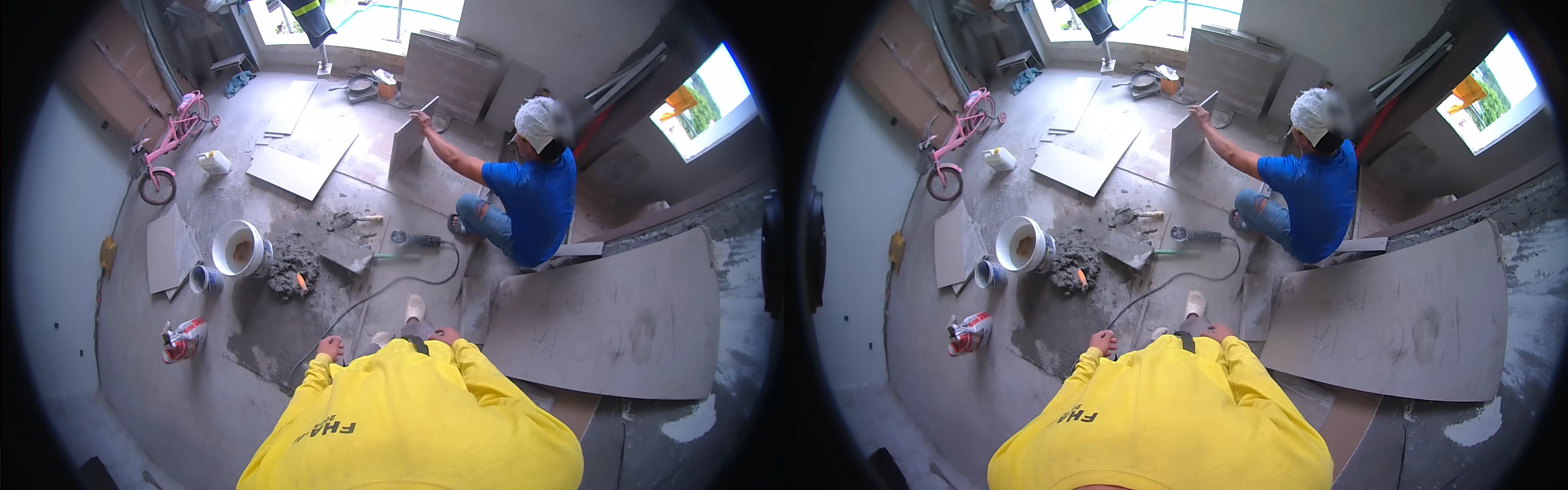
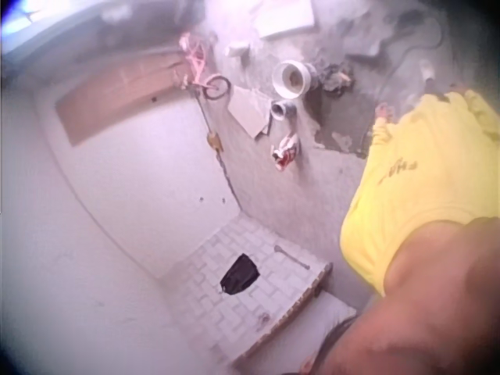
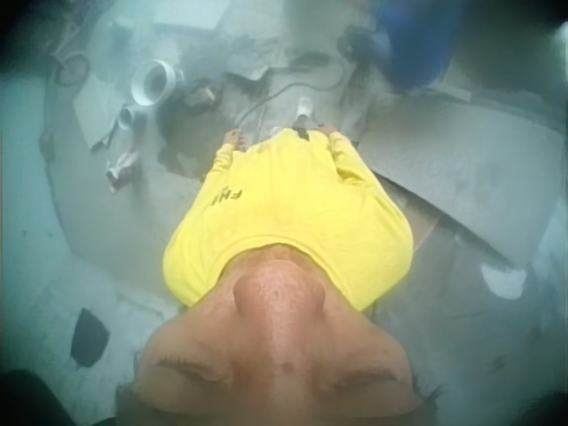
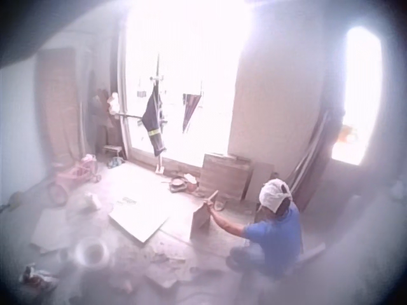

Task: The person carries a large ceramic tile into a room under renovation, places it on the floor, and then uses an angle grinder to cut the tile along a marked line. The person sits on the floor during the cutting process.

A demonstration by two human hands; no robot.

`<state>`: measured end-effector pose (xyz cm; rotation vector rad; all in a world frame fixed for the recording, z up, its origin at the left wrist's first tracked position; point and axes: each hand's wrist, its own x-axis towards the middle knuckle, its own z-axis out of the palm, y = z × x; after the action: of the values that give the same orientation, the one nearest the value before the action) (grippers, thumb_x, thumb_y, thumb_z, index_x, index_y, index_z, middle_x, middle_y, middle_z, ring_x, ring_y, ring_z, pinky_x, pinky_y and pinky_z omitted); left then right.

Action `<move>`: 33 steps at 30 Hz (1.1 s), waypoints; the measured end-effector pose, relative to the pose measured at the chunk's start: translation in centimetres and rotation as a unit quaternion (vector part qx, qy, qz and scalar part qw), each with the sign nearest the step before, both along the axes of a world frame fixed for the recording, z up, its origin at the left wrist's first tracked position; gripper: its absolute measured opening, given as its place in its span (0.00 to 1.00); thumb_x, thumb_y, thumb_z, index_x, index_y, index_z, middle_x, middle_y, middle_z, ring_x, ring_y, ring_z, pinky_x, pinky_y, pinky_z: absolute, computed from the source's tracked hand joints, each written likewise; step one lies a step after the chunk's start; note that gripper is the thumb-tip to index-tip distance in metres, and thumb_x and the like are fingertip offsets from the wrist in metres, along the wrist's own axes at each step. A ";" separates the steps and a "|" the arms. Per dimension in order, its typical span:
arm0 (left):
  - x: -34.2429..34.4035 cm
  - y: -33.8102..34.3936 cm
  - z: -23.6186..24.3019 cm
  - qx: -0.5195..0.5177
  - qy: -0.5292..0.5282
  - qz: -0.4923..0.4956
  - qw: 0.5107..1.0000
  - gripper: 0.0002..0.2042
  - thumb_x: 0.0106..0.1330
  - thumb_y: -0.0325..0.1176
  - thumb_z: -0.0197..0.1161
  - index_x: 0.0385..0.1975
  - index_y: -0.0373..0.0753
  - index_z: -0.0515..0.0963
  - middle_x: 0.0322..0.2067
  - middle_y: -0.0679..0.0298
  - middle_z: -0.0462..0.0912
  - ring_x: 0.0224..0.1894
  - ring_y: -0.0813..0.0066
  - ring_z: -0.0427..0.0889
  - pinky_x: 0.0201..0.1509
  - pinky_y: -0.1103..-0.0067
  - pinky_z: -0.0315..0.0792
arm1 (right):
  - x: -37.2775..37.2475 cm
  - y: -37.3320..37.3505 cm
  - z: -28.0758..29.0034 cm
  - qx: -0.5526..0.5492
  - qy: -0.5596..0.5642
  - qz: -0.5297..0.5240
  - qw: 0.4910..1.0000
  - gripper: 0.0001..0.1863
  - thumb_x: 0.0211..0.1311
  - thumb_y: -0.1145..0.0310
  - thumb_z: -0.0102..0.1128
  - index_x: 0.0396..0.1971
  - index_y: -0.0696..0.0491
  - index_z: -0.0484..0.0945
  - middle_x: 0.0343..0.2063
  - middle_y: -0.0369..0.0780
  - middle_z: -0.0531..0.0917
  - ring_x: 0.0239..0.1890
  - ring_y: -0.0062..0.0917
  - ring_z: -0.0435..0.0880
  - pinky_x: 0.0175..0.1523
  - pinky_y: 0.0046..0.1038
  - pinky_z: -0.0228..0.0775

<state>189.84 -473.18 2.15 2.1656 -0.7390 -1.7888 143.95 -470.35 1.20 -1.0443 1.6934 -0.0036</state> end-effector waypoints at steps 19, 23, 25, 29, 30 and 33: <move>-17.7 1.3 -2.4 0.228 -0.036 -0.356 0.906 0.53 0.59 0.65 0.64 0.79 0.58 0.38 0.79 0.52 0.26 0.74 0.30 0.53 0.72 0.48 0.59 | -5.0 -17.8 -5.3 0.037 0.087 0.118 0.989 0.30 0.55 0.51 0.71 0.54 0.53 0.82 0.44 0.48 0.88 0.49 0.42 0.86 0.59 0.37 0.76; -19.6 0.9 -3.1 0.239 -0.017 -0.222 0.945 0.55 0.55 0.58 0.71 0.78 0.63 0.39 0.78 0.50 0.28 0.73 0.29 0.52 0.70 0.49 0.63 | -5.3 -24.7 -19.3 0.063 0.114 0.245 0.961 0.33 0.55 0.52 0.71 0.58 0.55 0.77 0.48 0.50 0.86 0.52 0.43 0.84 0.59 0.39 0.75; -21.3 -0.1 -3.8 0.192 -0.051 -0.170 0.965 0.54 0.54 0.54 0.73 0.78 0.63 0.42 0.77 0.48 0.32 0.72 0.29 0.54 0.69 0.50 0.64 | -5.4 -29.6 -28.5 0.015 0.150 0.300 0.942 0.35 0.54 0.53 0.71 0.60 0.55 0.75 0.50 0.52 0.84 0.54 0.46 0.82 0.60 0.41 0.74; -25.3 -2.6 -4.9 0.192 -0.095 -0.149 0.965 0.52 0.51 0.47 0.76 0.76 0.58 0.50 0.75 0.43 0.39 0.71 0.30 0.55 0.67 0.51 0.66 | -6.4 -39.6 -40.1 -0.090 0.196 0.293 0.931 0.38 0.53 0.56 0.73 0.62 0.56 0.71 0.56 0.55 0.76 0.59 0.50 0.75 0.63 0.44 0.70; -26.1 -3.1 -5.1 0.170 -0.110 -0.144 0.969 0.51 0.50 0.45 0.76 0.75 0.56 0.52 0.74 0.42 0.41 0.70 0.30 0.56 0.66 0.51 0.66 | -6.3 -41.7 -42.4 -0.111 0.218 0.304 0.921 0.40 0.51 0.58 0.74 0.63 0.56 0.69 0.57 0.54 0.75 0.59 0.51 0.74 0.63 0.44 0.70; -27.7 -3.7 -6.3 0.137 -0.134 -0.126 0.973 0.49 0.49 0.44 0.77 0.74 0.51 0.57 0.73 0.39 0.45 0.69 0.30 0.57 0.65 0.51 0.66 | -5.8 -46.0 -48.9 -0.236 0.229 0.364 0.871 0.42 0.48 0.59 0.75 0.64 0.55 0.67 0.56 0.53 0.75 0.58 0.51 0.75 0.61 0.45 0.71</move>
<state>162.18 -476.85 -4.20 2.6373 -0.9090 -1.8301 138.16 -516.32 -47.65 -2.1513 1.6316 0.3601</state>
